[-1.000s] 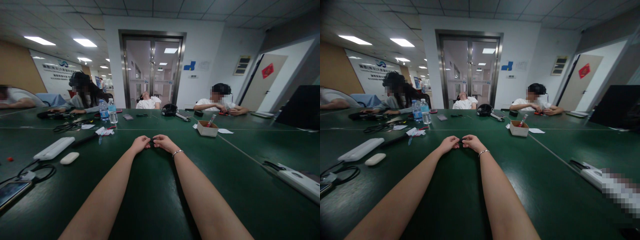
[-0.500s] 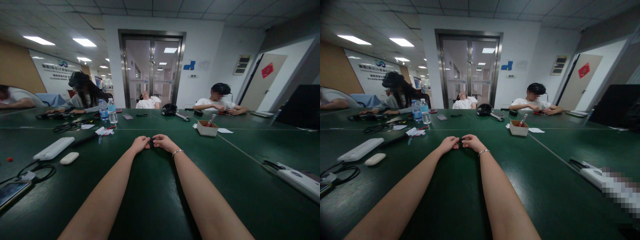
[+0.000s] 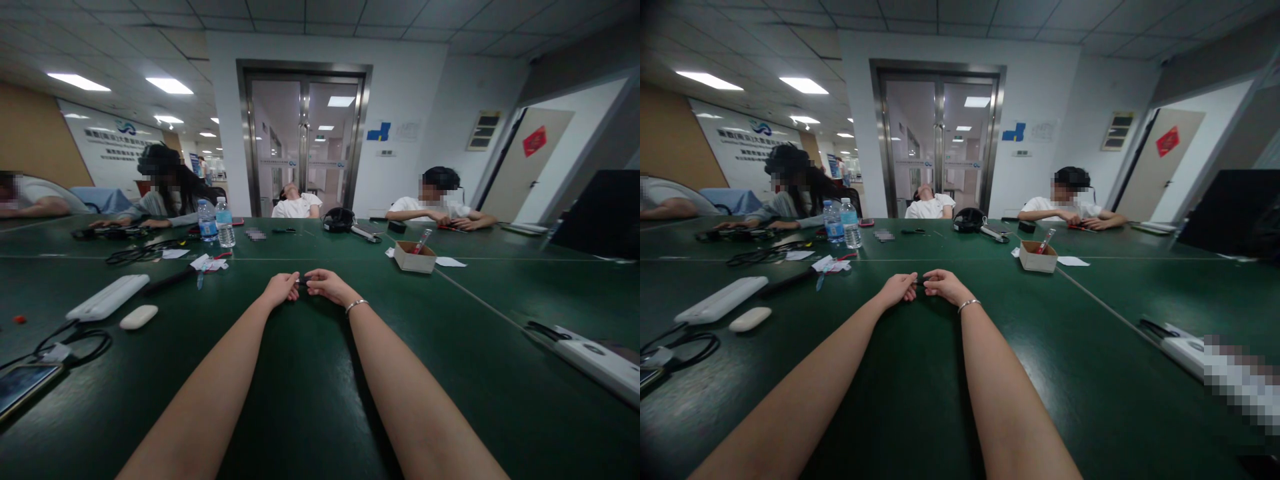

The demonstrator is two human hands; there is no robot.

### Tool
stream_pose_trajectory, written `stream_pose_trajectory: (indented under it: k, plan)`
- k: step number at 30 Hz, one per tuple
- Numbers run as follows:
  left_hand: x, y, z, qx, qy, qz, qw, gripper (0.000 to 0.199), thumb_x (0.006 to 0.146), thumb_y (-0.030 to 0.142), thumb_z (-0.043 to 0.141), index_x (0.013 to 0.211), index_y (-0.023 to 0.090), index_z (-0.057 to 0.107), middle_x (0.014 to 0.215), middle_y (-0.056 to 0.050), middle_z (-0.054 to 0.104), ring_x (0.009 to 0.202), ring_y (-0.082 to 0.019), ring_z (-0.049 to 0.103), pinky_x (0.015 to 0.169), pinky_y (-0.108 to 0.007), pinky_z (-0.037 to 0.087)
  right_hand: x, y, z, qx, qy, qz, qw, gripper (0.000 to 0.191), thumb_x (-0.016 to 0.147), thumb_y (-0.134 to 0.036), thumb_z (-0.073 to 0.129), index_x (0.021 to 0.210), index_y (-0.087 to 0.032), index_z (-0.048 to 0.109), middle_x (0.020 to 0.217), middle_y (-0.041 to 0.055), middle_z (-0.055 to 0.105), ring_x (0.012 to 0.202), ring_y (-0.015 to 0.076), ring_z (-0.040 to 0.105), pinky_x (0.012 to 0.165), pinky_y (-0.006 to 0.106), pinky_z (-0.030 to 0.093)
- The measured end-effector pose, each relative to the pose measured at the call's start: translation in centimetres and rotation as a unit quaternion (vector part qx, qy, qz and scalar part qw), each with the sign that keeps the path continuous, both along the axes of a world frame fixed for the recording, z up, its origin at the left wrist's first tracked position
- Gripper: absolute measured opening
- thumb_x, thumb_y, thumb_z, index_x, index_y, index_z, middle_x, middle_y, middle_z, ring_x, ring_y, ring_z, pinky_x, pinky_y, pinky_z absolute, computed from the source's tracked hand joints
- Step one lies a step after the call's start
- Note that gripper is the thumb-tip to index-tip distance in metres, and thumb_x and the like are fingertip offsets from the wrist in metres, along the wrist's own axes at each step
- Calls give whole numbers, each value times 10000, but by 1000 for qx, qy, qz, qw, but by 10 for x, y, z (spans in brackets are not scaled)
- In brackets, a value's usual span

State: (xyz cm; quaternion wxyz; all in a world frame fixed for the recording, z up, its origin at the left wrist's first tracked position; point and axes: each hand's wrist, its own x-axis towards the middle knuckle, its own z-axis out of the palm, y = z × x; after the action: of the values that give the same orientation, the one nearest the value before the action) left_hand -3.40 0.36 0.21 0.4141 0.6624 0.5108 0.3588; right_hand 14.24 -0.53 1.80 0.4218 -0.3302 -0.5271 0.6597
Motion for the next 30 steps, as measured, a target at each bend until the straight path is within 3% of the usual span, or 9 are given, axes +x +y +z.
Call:
stream_pose_trajectory:
  k: [7, 17, 25, 30]
  plan:
    - [0, 1, -3, 14, -6, -13, 1000, 412, 818, 507, 395, 734, 124, 520, 568, -45, 601, 478, -125, 564, 483, -228, 431, -1, 2, -3, 1, -1, -6, 1000, 218, 750, 55, 590, 916, -84, 565, 685, 28, 599, 559, 104, 619, 562, 188, 545]
    - [-2, 1, -4, 8, -38, -28, 999, 329, 806, 457, 468, 804, 133, 522, 661, -43, 611, 565, -116, 571, 556, -236, 462, -3, 3, -1, -20, -21, -32, 999, 45, 822, -69, 598, 844, -64, 559, 563, 35, 581, 490, 104, 590, 498, 181, 536]
    - [0, -10, 6, 18, -109, -33, 993, 233, 734, 271, 624, 889, 147, 503, 743, -10, 552, 665, -100, 554, 561, -198, 450, -2, 6, -5, -13, -16, -25, 999, 75, 817, -105, 619, 824, -77, 551, 556, 30, 574, 484, 110, 590, 489, 191, 534]
    - [3, -12, 9, -2, -101, 2, 995, 197, 826, 328, 485, 887, 141, 495, 707, -13, 545, 580, -82, 534, 541, -200, 446, -3, 7, -6, -14, -15, -26, 999, 92, 809, -121, 634, 814, -78, 552, 547, 27, 574, 472, 108, 583, 486, 196, 533]
